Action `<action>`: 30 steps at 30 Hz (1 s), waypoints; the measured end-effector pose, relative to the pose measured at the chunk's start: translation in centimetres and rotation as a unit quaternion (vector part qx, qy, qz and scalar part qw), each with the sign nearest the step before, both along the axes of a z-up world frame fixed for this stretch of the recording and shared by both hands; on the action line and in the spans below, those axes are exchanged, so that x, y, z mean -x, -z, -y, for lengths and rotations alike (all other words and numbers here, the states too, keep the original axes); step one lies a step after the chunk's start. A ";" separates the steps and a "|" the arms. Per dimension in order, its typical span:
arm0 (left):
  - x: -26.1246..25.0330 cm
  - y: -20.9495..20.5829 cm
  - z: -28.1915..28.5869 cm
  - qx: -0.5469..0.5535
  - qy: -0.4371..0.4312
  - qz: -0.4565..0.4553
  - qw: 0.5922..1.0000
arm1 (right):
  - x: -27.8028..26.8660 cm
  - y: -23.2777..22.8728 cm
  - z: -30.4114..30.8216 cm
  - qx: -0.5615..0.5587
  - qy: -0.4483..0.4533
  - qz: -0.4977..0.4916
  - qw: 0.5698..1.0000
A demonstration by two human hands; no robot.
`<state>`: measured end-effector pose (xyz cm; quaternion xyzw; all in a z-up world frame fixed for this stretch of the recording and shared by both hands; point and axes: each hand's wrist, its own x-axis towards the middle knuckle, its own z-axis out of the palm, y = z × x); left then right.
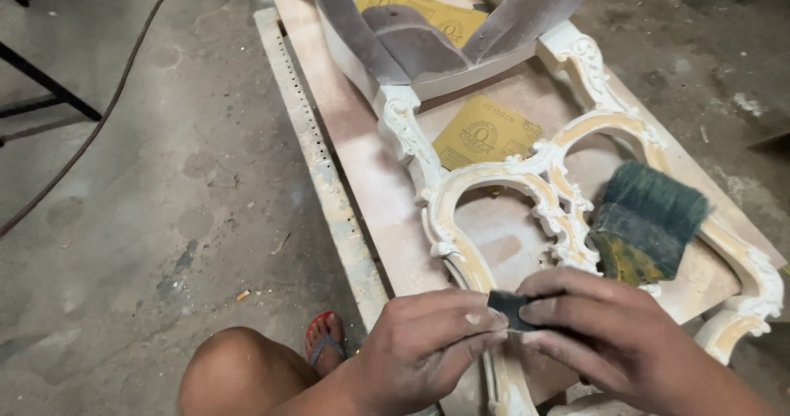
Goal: The person sands the intricate carvings of a white wooden frame using a sanding block. They work on the curved edges and detailed patterns, occasionally using a brush to sweep away dust.
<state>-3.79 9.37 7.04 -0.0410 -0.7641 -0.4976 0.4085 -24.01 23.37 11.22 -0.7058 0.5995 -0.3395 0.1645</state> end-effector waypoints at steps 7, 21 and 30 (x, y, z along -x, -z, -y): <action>0.4 0.0 1.1 0.058 -0.061 0.008 0.996 | -0.4 -0.7 3.9 -0.004 -0.055 0.004 0.998; 1.2 5.7 8.4 0.154 -0.149 0.081 0.973 | 10.1 1.9 16.2 -0.043 -0.097 -0.149 0.983; 1.2 7.9 8.1 0.038 -0.137 0.105 0.984 | 10.1 2.2 16.5 -0.001 -0.141 -0.149 0.979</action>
